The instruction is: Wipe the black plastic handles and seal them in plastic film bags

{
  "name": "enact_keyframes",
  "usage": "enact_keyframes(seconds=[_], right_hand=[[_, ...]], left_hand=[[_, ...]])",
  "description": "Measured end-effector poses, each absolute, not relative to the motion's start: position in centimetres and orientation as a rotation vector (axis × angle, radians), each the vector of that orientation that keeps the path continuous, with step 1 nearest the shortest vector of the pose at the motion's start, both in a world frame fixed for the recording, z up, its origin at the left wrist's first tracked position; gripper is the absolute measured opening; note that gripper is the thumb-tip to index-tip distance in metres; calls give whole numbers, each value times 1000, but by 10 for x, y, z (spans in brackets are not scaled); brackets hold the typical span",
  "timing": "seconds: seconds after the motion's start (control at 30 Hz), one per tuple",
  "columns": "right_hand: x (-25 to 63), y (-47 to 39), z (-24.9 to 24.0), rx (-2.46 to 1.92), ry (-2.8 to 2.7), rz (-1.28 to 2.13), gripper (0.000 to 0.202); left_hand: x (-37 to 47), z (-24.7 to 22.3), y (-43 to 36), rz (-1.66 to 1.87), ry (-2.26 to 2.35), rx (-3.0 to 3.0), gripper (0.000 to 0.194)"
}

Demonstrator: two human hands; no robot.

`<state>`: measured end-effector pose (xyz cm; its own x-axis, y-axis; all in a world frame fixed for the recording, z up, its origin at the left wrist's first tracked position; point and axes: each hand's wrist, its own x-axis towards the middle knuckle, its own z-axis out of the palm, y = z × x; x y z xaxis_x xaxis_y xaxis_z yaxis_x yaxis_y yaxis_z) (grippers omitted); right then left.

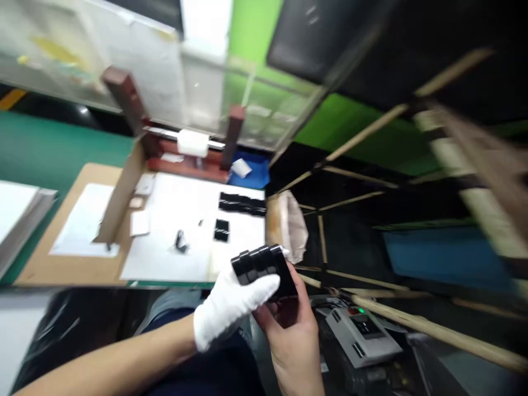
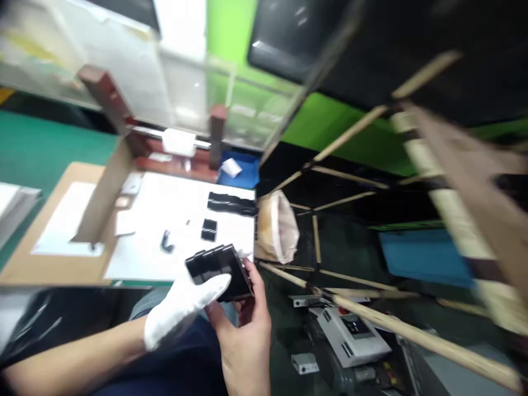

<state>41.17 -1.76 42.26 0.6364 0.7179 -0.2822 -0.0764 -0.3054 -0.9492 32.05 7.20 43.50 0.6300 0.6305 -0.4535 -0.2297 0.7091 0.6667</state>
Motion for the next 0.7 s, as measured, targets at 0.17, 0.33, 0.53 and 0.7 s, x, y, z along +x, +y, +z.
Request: enact_keyframes(seconds=[0.17,0.33,0.53,0.7], right_hand=[[348,-11,375,-2079,-868,1084,78],[306,-1,364,-2231,-1256,755,78],[271,13,354,-2226,-1426,552,83],[271,16,344,-2269,-1370,488,79]], left_hand=[[238,360,94,577,824,323,44],[189,336,101,548,828,206,48],[174,334,118,471,801,192,46],[181,329,123,432,820,221,44]])
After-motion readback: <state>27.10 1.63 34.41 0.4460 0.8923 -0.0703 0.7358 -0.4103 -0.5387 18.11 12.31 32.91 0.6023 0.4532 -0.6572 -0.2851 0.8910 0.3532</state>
